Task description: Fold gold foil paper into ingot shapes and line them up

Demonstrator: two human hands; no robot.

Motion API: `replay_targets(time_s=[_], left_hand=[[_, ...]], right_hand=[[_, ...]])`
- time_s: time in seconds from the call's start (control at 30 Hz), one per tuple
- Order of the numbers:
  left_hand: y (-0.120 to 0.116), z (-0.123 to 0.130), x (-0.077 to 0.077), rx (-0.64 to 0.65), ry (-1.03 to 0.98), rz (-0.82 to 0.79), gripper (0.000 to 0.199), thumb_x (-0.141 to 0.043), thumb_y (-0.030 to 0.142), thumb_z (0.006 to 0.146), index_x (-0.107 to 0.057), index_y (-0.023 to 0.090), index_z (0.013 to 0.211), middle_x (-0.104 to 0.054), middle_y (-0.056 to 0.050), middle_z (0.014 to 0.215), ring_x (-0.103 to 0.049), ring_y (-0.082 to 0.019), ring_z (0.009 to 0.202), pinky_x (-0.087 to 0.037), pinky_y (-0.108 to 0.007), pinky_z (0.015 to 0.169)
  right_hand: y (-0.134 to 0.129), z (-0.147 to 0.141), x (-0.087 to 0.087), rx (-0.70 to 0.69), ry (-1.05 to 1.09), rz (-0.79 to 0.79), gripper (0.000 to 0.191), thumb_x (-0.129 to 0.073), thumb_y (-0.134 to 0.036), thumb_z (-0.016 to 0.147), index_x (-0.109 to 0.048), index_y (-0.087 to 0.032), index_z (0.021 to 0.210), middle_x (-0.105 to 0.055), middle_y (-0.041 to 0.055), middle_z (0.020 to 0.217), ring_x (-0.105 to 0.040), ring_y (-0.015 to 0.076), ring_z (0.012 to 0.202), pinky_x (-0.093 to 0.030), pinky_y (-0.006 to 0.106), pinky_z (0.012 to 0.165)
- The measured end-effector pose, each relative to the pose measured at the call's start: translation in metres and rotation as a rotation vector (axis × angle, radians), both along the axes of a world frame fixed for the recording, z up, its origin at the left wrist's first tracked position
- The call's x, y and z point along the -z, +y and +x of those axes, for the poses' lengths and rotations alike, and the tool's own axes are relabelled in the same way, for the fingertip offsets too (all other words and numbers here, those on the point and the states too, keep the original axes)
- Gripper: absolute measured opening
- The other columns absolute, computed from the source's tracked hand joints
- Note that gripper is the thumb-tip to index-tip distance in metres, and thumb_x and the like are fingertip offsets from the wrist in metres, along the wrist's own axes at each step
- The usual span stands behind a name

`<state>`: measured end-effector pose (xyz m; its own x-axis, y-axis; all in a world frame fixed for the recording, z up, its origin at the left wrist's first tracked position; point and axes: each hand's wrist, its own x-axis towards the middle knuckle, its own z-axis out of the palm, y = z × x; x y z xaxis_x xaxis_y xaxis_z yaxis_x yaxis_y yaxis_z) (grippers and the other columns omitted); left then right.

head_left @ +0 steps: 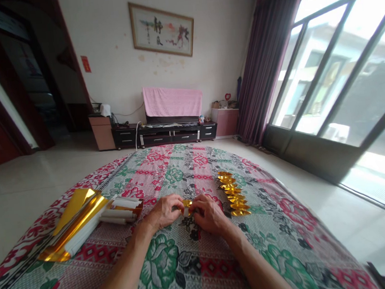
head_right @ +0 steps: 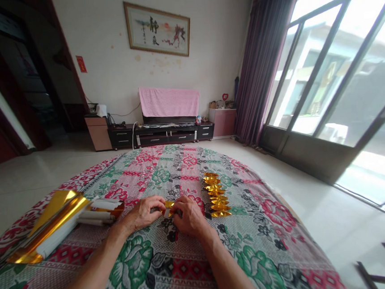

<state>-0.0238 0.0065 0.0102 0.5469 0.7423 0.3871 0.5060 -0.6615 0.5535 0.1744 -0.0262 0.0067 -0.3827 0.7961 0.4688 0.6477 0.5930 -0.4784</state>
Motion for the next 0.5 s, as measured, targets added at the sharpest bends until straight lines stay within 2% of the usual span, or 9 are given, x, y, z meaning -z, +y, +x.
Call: replay_targets(time_s=[0.2, 0.4, 0.5], left_hand=[[0.0006, 0.0026, 0.0042, -0.027, 0.024, 0.058, 0.018, -0.054, 0.014, 0.072, -0.07, 0.021, 0.07, -0.064, -0.001, 0.099, -0.059, -0.013, 0.089, -0.044, -0.025, 0.085], [-0.0001, 0.0042, 0.0028, -0.018, 0.03, 0.104, 0.02, -0.052, 0.01, 0.07, -0.069, 0.02, 0.072, -0.064, -0.001, 0.085, -0.058, -0.013, 0.082, -0.045, -0.024, 0.078], [0.0011, 0.0034, 0.0027, -0.001, 0.056, 0.087, 0.021, -0.053, 0.008, 0.068, -0.07, 0.021, 0.072, -0.065, 0.0, 0.085, -0.058, -0.013, 0.082, -0.044, -0.024, 0.079]], right_hand=[[-0.0017, 0.0, -0.0017, -0.069, 0.001, 0.029, 0.026, -0.051, -0.004, 0.065, -0.065, -0.02, 0.081, -0.062, 0.0011, 0.095, -0.054, 0.014, 0.089, -0.036, 0.027, 0.086], [-0.0057, -0.0009, -0.0056, -0.057, -0.008, 0.023, 0.025, -0.051, -0.005, 0.067, -0.064, -0.021, 0.082, -0.061, 0.0013, 0.091, -0.054, 0.0146, 0.087, -0.038, 0.028, 0.083], [-0.0059, -0.0001, -0.0062, -0.046, -0.011, 0.009, 0.028, -0.051, -0.005, 0.066, -0.063, -0.021, 0.087, -0.061, 0.0015, 0.089, -0.054, 0.0148, 0.086, -0.039, 0.027, 0.081]])
